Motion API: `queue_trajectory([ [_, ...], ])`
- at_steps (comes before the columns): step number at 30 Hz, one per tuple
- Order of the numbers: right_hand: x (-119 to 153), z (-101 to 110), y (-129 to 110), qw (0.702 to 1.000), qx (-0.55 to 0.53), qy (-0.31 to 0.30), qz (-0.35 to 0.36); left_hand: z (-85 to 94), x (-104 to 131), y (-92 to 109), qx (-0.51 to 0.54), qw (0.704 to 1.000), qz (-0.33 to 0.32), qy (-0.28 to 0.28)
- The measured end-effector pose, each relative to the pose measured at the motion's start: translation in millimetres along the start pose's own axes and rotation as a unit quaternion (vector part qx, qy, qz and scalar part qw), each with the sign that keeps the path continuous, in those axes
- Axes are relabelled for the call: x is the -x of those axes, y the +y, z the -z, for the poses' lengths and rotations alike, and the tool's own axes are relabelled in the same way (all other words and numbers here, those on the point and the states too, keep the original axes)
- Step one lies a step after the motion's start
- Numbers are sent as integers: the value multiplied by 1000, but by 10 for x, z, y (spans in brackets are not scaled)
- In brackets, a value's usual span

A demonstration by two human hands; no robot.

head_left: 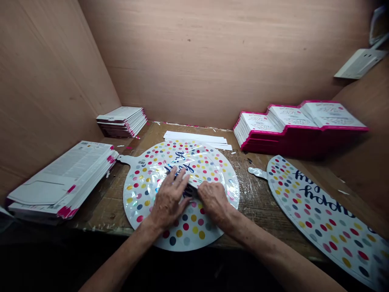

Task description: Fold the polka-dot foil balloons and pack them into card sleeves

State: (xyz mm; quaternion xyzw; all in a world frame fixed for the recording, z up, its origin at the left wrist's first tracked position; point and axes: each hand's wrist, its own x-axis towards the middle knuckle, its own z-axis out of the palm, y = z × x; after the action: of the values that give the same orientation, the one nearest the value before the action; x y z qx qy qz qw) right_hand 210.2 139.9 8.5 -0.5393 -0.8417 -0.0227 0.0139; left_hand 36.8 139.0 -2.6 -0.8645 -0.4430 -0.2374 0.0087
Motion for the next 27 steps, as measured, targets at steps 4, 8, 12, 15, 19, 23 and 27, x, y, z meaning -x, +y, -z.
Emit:
queue_trajectory([
  [4, 414, 233, -273, 983, -147, 13, 109, 21, 353, 41, 77, 996, -27, 29],
  [8, 643, 311, -60, 943, -207, 31, 258, 95, 636, -292, 176, 980, 7, 88],
  [12, 537, 18, 143, 953, -203, 65, 215, 222, 828, -463, 182, 978, 28, 98],
  [15, 325, -129, 111, 962, -237, 65, 121, 250, 876, -434, 155, 977, 115, 92],
  [19, -61, -109, -38, 977, -194, 73, -41, 203, 845, -379, 157, 932, 305, 116],
  [23, -434, -18, -158, 978, -175, 22, -115, 193, 812, -368, 197, 898, 378, 110],
  [27, -508, 86, -309, 985, -97, -1, -142, 200, 777, -367, 199, 876, 425, 106],
])
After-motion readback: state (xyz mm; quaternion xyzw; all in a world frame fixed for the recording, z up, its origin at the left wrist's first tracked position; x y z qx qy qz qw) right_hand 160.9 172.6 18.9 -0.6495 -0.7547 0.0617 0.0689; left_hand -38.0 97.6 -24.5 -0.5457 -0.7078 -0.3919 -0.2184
